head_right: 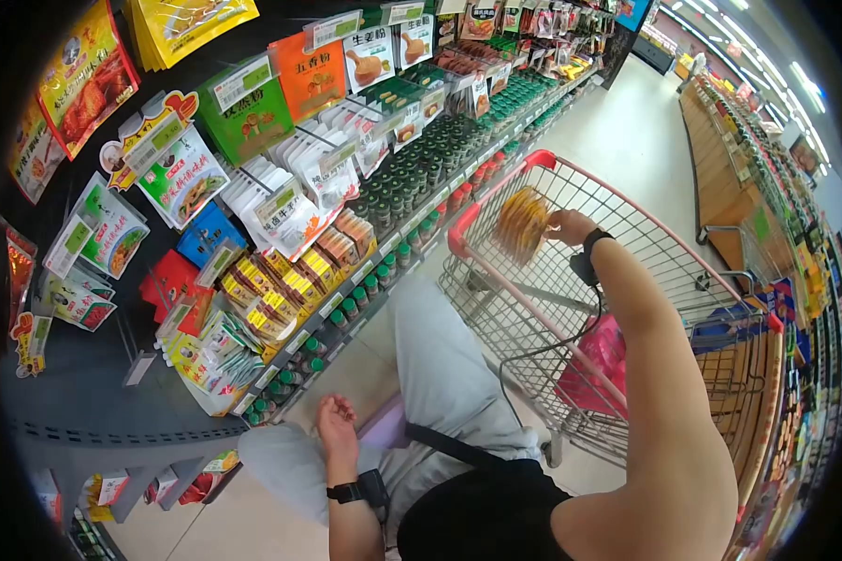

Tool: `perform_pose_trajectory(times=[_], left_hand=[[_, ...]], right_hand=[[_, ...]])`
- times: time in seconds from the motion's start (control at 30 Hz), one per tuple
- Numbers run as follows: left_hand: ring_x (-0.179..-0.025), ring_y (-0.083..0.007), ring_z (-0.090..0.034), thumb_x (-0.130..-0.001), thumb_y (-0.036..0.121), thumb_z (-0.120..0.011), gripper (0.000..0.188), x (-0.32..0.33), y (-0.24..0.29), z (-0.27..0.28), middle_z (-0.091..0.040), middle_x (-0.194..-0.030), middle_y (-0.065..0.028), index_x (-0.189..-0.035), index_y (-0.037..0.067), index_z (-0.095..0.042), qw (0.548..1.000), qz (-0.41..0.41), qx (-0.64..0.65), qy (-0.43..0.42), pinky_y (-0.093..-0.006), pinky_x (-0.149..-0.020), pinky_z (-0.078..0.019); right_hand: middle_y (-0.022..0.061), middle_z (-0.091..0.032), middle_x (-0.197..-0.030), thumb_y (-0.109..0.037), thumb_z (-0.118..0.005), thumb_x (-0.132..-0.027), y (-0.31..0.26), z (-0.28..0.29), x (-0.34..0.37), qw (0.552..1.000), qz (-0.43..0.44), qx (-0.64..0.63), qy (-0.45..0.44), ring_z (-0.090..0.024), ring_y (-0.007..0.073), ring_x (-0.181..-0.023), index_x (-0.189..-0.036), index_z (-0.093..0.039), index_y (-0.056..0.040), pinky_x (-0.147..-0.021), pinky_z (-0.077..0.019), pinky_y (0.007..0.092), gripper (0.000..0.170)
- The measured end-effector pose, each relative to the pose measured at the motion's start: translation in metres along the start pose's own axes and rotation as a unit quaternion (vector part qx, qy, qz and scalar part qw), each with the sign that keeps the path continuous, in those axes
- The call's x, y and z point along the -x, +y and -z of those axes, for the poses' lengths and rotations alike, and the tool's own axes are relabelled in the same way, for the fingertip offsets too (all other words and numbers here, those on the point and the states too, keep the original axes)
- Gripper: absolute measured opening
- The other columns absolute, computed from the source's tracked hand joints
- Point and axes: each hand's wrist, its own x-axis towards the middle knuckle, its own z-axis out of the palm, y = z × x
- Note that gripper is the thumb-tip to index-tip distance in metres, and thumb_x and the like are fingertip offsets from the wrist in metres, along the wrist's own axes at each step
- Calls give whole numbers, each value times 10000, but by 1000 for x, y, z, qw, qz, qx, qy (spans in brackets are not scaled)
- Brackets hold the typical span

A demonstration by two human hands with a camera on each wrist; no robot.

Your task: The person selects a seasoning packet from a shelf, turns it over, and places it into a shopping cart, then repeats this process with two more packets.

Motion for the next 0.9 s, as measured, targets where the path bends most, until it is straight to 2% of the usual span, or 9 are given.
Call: perform_pose_trajectory(times=[0.23,0.43,0.47,0.57,0.6,0.63,0.77,0.87,0.9], left_hand=[[-733,-118,-537,-928,210,-540,127,-1,5,-5,-565,-795,-20,-932,85,-560,1000,0,-17,0,-259,-646,-403],[-738,-114,-539,-928,206,-540,128,-1,2,-5,-565,-797,-18,-938,81,-566,1000,-1,-23,-13,-259,-643,-406],[-739,-113,-539,-929,205,-540,128,-2,2,-5,-565,-797,-18,-939,81,-567,1000,-3,-23,-14,-259,-644,-406],[-739,-111,-538,-929,203,-542,126,-2,3,-5,-566,-800,-18,-942,80,-569,1000,-2,-27,-14,-258,-645,-407],[-732,-111,-537,-928,202,-544,126,-2,4,-5,-566,-796,-17,-942,80,-570,1000,-4,-26,-14,-255,-642,-407],[-724,-111,-537,-927,202,-546,126,-2,3,-4,-566,-792,-16,-942,79,-571,1000,-5,-25,-14,-252,-638,-407],[-699,-105,-544,-921,199,-561,122,-2,0,-4,-573,-776,-13,-934,79,-577,1000,-8,-25,-15,-241,-618,-414],[-693,-95,-558,-914,194,-581,115,-9,-5,-3,-589,-764,-12,-916,80,-585,999,14,-36,-10,-232,-601,-426],[-697,-92,-562,-913,192,-585,110,-6,-2,-6,-595,-765,-12,-911,81,-587,999,15,-41,-11,-231,-601,-430]], right_hand=[[174,-685,-1086,-424,-704,-852,-21,-4,16,996,-57,-54,40,-656,304,-1015,-1132,-646,-12,-894,-514,385,502],[185,-683,-1099,-419,-709,-853,-16,-6,18,992,-66,-100,39,-653,299,-1037,-1292,-534,-17,-880,-518,383,619],[206,-687,-1040,-378,-706,-868,-13,-9,18,989,-66,-113,69,-695,282,-900,-1284,-475,5,-778,-550,379,611],[200,-689,-929,-331,-693,-890,-12,-9,10,965,-165,-140,148,-705,246,-723,-1186,-461,15,-647,-560,370,510],[171,-676,-831,-299,-676,-908,-11,-11,10,953,-173,-186,167,-688,224,-614,-1112,-438,2,-576,-548,359,434],[151,-675,-815,-274,-655,-920,-12,-11,12,943,-178,-215,181,-688,222,-622,-1061,-475,20,-573,-543,348,372],[125,-632,-642,-241,-610,-922,-17,-8,-3,940,-85,-212,253,-653,193,-579,-763,-584,12,-525,-511,330,300],[43,-563,-601,-177,-564,-950,-68,21,-10,925,24,-302,231,-567,121,-540,-742,-552,-22,-498,-454,275,259],[16,-552,-610,-184,-568,-957,-91,33,-10,899,46,-385,204,-542,88,-546,-776,-558,-34,-501,-427,245,235]])
